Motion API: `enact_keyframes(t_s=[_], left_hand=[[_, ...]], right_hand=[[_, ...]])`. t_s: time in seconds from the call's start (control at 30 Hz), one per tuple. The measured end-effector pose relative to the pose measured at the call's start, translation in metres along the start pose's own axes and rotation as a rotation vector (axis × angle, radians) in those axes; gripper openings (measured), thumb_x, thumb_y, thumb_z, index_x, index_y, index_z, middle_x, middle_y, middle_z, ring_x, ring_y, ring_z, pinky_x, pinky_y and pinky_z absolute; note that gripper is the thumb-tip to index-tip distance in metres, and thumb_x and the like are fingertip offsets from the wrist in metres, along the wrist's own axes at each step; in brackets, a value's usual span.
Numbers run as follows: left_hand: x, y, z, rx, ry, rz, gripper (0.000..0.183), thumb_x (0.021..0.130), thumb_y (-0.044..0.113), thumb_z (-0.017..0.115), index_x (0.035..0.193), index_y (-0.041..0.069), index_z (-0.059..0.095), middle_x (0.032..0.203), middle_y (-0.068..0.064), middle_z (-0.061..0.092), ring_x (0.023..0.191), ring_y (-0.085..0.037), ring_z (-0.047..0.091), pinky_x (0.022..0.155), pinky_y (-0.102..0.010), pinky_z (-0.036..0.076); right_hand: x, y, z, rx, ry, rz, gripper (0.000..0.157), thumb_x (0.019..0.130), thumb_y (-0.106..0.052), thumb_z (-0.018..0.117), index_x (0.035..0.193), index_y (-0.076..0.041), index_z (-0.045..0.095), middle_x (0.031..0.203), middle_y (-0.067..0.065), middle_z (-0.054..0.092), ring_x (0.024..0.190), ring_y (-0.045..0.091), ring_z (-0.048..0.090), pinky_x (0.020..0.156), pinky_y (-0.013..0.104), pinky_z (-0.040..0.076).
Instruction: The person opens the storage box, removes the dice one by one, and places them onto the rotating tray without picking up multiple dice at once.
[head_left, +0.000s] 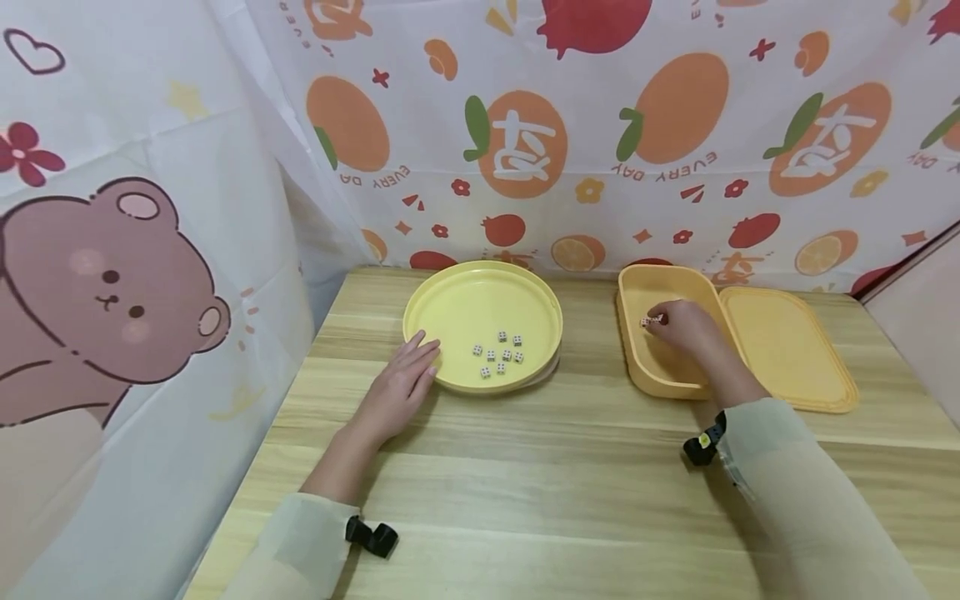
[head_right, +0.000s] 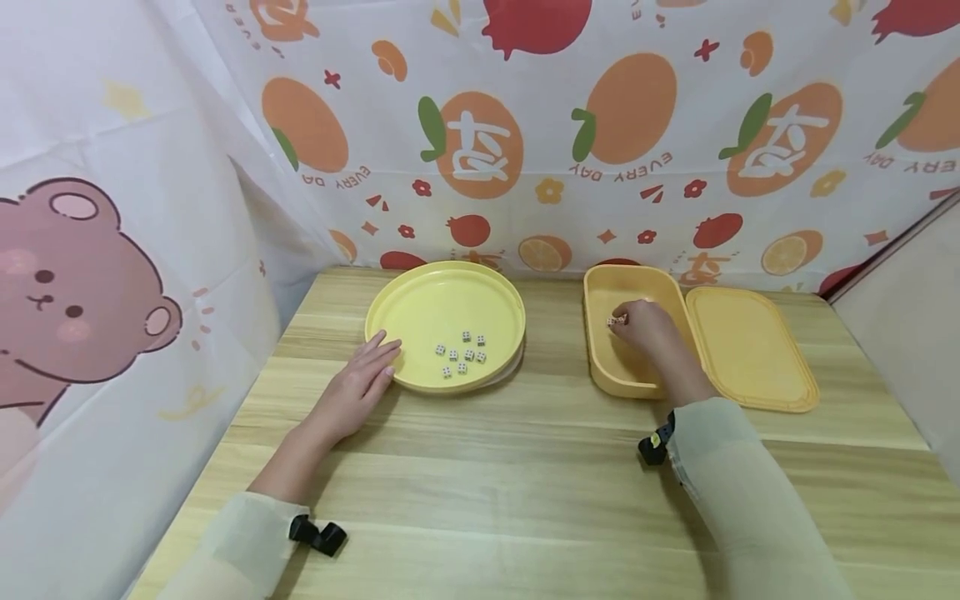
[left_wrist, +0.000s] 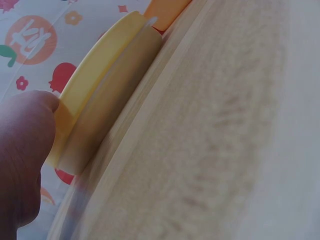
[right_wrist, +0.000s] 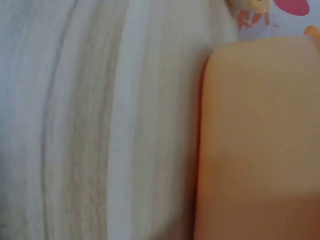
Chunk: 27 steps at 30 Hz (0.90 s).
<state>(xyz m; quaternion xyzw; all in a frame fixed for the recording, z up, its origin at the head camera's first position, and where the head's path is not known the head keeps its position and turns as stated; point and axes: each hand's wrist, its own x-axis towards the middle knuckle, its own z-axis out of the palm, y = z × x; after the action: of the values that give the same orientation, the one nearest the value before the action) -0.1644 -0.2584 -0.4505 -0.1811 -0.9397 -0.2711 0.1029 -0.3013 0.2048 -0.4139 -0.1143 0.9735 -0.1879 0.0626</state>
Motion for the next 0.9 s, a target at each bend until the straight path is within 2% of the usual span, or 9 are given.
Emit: enact_keyframes(t_s=[0.13,0.2,0.3,0.47,0.63,0.77,0.9], left_hand=[[-0.001,0.0,0.001,0.001,0.0,-0.005,0.043,0.106,0.025,0.043,0.14,0.002,0.053,0.151,-0.005,0.047,0.15,-0.023,0.024,0.126,-0.041,0.017],[-0.001,-0.001,0.001,0.002,0.003,-0.003,0.042,0.106,0.025,0.044,0.14,0.002,0.053,0.151,-0.005,0.047,0.15,-0.023,0.025,0.126,-0.041,0.018],[-0.002,0.0,0.0,-0.001,0.009,0.006,0.042,0.106,0.024,0.044,0.139,0.001,0.054,0.151,-0.006,0.048,0.15,-0.023,0.025,0.126,-0.042,0.018],[-0.001,-0.001,0.001,-0.006,0.019,0.025,0.041,0.105,0.023,0.045,0.139,0.0,0.054,0.15,-0.007,0.049,0.15,-0.024,0.026,0.126,-0.043,0.019],[-0.001,-0.002,0.003,0.0,0.016,0.019,0.042,0.106,0.025,0.044,0.139,0.001,0.054,0.15,-0.006,0.048,0.15,-0.023,0.026,0.125,-0.043,0.019],[-0.001,-0.002,0.003,0.003,0.011,0.015,0.043,0.106,0.026,0.044,0.139,0.001,0.054,0.151,-0.005,0.048,0.15,-0.023,0.026,0.125,-0.043,0.019],[-0.001,-0.002,0.002,0.0,0.016,0.019,0.042,0.106,0.025,0.044,0.139,0.001,0.054,0.15,-0.006,0.048,0.15,-0.024,0.026,0.126,-0.042,0.019]], right_hand=[[0.005,0.001,0.005,-0.033,-0.031,0.007,0.036,0.097,-0.024,0.061,0.121,0.003,0.065,0.106,0.02,0.068,0.089,0.031,0.06,0.082,0.046,0.052],[0.006,0.0,0.007,-0.072,-0.032,-0.012,0.036,0.098,-0.023,0.06,0.121,0.004,0.065,0.11,0.022,0.068,0.098,0.035,0.062,0.09,0.052,0.051],[0.007,-0.002,0.01,-0.129,-0.032,-0.047,0.031,0.098,-0.02,0.059,0.118,0.002,0.067,0.112,0.022,0.069,0.104,0.038,0.063,0.094,0.055,0.05],[0.004,-0.004,0.012,-0.154,-0.015,-0.069,0.02,0.096,-0.015,0.06,0.107,-0.002,0.071,0.105,0.017,0.071,0.098,0.036,0.064,0.088,0.054,0.052],[0.002,-0.005,0.011,-0.137,0.002,-0.05,0.021,0.094,-0.019,0.063,0.103,-0.002,0.071,0.099,0.016,0.071,0.091,0.032,0.064,0.083,0.05,0.053],[0.0,-0.011,0.006,-0.106,0.097,-0.042,0.023,0.09,-0.024,0.062,0.096,-0.003,0.069,0.086,0.012,0.068,0.074,0.026,0.059,0.066,0.041,0.05],[-0.001,-0.036,-0.004,-0.041,0.213,-0.072,0.02,0.088,-0.025,0.059,0.092,-0.006,0.065,0.073,0.007,0.059,0.063,0.022,0.051,0.054,0.033,0.039]])
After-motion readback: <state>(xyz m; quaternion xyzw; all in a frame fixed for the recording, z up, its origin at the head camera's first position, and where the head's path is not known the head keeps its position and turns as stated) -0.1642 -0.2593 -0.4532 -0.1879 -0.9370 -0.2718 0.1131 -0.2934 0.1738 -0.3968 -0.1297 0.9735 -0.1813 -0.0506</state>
